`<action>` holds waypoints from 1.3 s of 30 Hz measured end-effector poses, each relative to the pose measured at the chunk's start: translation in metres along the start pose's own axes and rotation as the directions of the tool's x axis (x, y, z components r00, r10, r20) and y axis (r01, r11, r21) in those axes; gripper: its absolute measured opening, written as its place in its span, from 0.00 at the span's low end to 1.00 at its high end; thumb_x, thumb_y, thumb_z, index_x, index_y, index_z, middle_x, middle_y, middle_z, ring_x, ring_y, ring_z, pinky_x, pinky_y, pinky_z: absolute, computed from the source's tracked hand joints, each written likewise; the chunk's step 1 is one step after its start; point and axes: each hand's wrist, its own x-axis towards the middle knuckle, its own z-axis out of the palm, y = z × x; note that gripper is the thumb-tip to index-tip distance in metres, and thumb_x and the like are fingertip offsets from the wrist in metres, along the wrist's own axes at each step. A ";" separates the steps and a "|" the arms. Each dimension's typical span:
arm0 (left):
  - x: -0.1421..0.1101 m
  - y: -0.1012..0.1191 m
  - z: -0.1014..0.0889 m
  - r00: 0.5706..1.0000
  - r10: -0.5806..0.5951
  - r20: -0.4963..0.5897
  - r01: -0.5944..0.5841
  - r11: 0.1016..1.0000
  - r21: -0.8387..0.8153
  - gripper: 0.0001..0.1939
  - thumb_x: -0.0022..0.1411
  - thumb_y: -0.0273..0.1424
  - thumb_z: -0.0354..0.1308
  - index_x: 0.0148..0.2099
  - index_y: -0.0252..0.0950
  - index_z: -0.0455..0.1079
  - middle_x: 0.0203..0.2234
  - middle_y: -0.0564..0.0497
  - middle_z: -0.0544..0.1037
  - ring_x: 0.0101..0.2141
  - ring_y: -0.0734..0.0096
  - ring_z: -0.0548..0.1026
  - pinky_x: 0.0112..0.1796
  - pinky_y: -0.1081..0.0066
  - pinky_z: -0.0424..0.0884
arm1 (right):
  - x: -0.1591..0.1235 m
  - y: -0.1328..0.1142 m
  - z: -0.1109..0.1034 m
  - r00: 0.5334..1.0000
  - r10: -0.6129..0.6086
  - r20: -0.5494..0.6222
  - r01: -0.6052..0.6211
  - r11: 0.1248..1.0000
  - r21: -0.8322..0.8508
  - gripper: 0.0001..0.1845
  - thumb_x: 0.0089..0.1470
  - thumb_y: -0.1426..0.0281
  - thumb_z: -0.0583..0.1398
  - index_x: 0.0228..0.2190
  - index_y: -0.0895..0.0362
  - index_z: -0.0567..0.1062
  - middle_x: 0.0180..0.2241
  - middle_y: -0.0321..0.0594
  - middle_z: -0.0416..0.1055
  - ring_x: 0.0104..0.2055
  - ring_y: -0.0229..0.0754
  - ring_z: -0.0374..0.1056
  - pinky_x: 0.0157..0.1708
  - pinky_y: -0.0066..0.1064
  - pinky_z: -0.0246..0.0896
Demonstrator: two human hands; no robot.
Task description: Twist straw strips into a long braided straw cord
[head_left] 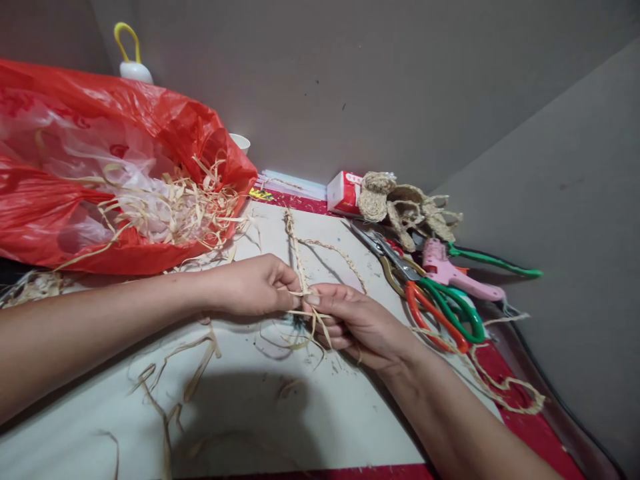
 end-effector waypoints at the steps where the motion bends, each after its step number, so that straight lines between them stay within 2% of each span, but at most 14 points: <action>1: -0.001 0.003 -0.002 1.000 -0.009 0.006 0.009 1.000 0.028 0.09 0.55 0.32 0.53 0.29 0.32 0.68 0.17 0.58 0.58 0.18 0.82 0.52 0.19 0.78 0.48 | 0.000 -0.001 0.000 1.000 0.002 -0.002 -0.002 1.000 -0.003 0.11 0.47 0.68 0.64 0.22 0.61 0.71 0.13 0.21 0.41 0.15 0.25 0.33 0.12 0.17 0.31; 6: -0.008 0.012 -0.017 0.995 -0.098 -0.003 0.097 0.982 0.164 0.09 0.53 0.33 0.56 0.27 0.32 0.71 0.13 0.59 0.57 0.16 0.82 0.51 0.18 0.78 0.46 | -0.003 -0.002 0.001 1.000 0.001 -0.026 -0.001 1.000 -0.027 0.10 0.47 0.68 0.64 0.22 0.63 0.73 0.14 0.23 0.42 0.16 0.25 0.34 0.12 0.17 0.31; 9: -0.008 0.012 -0.022 0.992 -0.126 0.027 0.120 0.980 0.161 0.08 0.49 0.31 0.60 0.32 0.32 0.73 0.16 0.59 0.63 0.17 0.82 0.57 0.19 0.80 0.51 | -0.002 -0.003 0.000 1.000 0.013 -0.023 -0.014 0.999 -0.037 0.10 0.47 0.68 0.64 0.22 0.62 0.73 0.14 0.23 0.43 0.16 0.25 0.34 0.12 0.16 0.30; 12: -0.002 0.009 -0.017 0.998 -0.050 0.044 0.053 0.995 -0.087 0.11 0.47 0.29 0.60 0.36 0.32 0.72 0.24 0.55 0.72 0.24 0.80 0.66 0.26 0.80 0.60 | -0.001 -0.004 0.000 1.000 0.024 -0.012 -0.024 0.999 -0.044 0.11 0.47 0.67 0.64 0.22 0.62 0.72 0.14 0.23 0.43 0.15 0.25 0.34 0.12 0.16 0.30; 14: 0.002 0.007 -0.008 0.997 -0.059 0.045 0.070 0.949 -0.307 0.09 0.49 0.29 0.58 0.34 0.30 0.71 0.26 0.51 0.73 0.26 0.78 0.68 0.29 0.78 0.63 | -0.001 -0.004 0.000 1.000 0.027 -0.007 -0.028 0.998 -0.049 0.12 0.48 0.67 0.64 0.22 0.62 0.71 0.14 0.23 0.43 0.15 0.25 0.34 0.12 0.16 0.30; 16: 0.004 0.005 0.002 0.990 -0.137 0.036 0.139 0.884 -0.446 0.07 0.50 0.30 0.56 0.31 0.30 0.69 0.21 0.52 0.71 0.21 0.79 0.66 0.23 0.78 0.61 | -0.002 -0.003 0.001 1.000 0.029 -0.003 -0.029 0.998 -0.054 0.12 0.48 0.67 0.64 0.22 0.61 0.71 0.14 0.23 0.43 0.16 0.25 0.34 0.12 0.17 0.30; 17: 0.004 0.004 0.006 0.982 -0.184 0.029 0.176 0.865 -0.469 0.07 0.51 0.30 0.55 0.30 0.31 0.68 0.18 0.54 0.68 0.17 0.81 0.62 0.19 0.79 0.57 | -0.002 -0.002 0.001 1.000 0.029 0.000 -0.028 0.998 -0.060 0.11 0.49 0.67 0.64 0.23 0.61 0.70 0.14 0.23 0.43 0.16 0.25 0.34 0.12 0.17 0.30; 20: 0.004 0.001 0.015 0.971 -0.238 -0.012 0.214 0.892 -0.399 0.07 0.53 0.32 0.52 0.29 0.33 0.67 0.12 0.60 0.58 0.12 0.83 0.49 0.14 0.78 0.44 | -0.002 -0.001 0.002 0.999 0.030 0.011 -0.030 0.997 -0.074 0.12 0.49 0.66 0.64 0.22 0.60 0.69 0.14 0.23 0.44 0.16 0.25 0.34 0.12 0.17 0.30; 23: 0.002 -0.003 0.016 0.983 -0.171 -0.063 0.149 0.955 -0.258 0.09 0.53 0.33 0.51 0.27 0.33 0.66 0.12 0.60 0.57 0.14 0.82 0.51 0.16 0.77 0.45 | -0.002 -0.001 0.001 0.999 0.038 0.024 -0.035 0.994 -0.103 0.14 0.49 0.65 0.64 0.21 0.59 0.67 0.14 0.23 0.45 0.16 0.26 0.35 0.12 0.18 0.30; 27: 0.003 -0.008 0.013 0.991 -0.111 -0.078 0.098 0.984 -0.147 0.09 0.53 0.32 0.51 0.26 0.33 0.66 0.13 0.59 0.58 0.15 0.82 0.52 0.17 0.77 0.46 | -0.002 -0.001 -0.001 1.000 0.010 0.019 -0.007 0.986 -0.166 0.12 0.50 0.63 0.63 0.26 0.60 0.71 0.14 0.24 0.45 0.16 0.27 0.35 0.12 0.19 0.31; 31: 0.004 -0.008 0.011 0.993 -0.120 -0.022 0.113 0.972 -0.204 0.09 0.54 0.33 0.51 0.27 0.33 0.66 0.13 0.60 0.59 0.15 0.82 0.52 0.17 0.77 0.48 | -0.003 0.000 -0.001 1.000 -0.019 0.010 0.021 0.977 -0.210 0.13 0.51 0.62 0.62 0.26 0.59 0.72 0.14 0.23 0.45 0.15 0.27 0.36 0.13 0.21 0.32; 35: 0.002 -0.008 0.012 0.986 -0.161 0.034 0.164 0.944 -0.285 0.12 0.55 0.38 0.53 0.29 0.34 0.67 0.11 0.62 0.54 0.13 0.82 0.48 0.15 0.77 0.43 | -0.003 0.001 0.000 0.998 -0.044 -0.037 0.033 0.962 -0.272 0.13 0.48 0.62 0.64 0.24 0.58 0.70 0.12 0.23 0.48 0.15 0.28 0.37 0.13 0.22 0.31; 39: 0.002 -0.010 0.016 0.991 -0.133 -0.017 0.121 0.942 -0.313 0.13 0.56 0.39 0.52 0.30 0.34 0.67 0.12 0.61 0.56 0.13 0.83 0.48 0.15 0.77 0.43 | -0.005 0.002 0.003 0.992 -0.108 -0.062 0.082 0.939 -0.333 0.15 0.47 0.60 0.65 0.25 0.59 0.70 0.14 0.25 0.50 0.16 0.28 0.39 0.15 0.23 0.34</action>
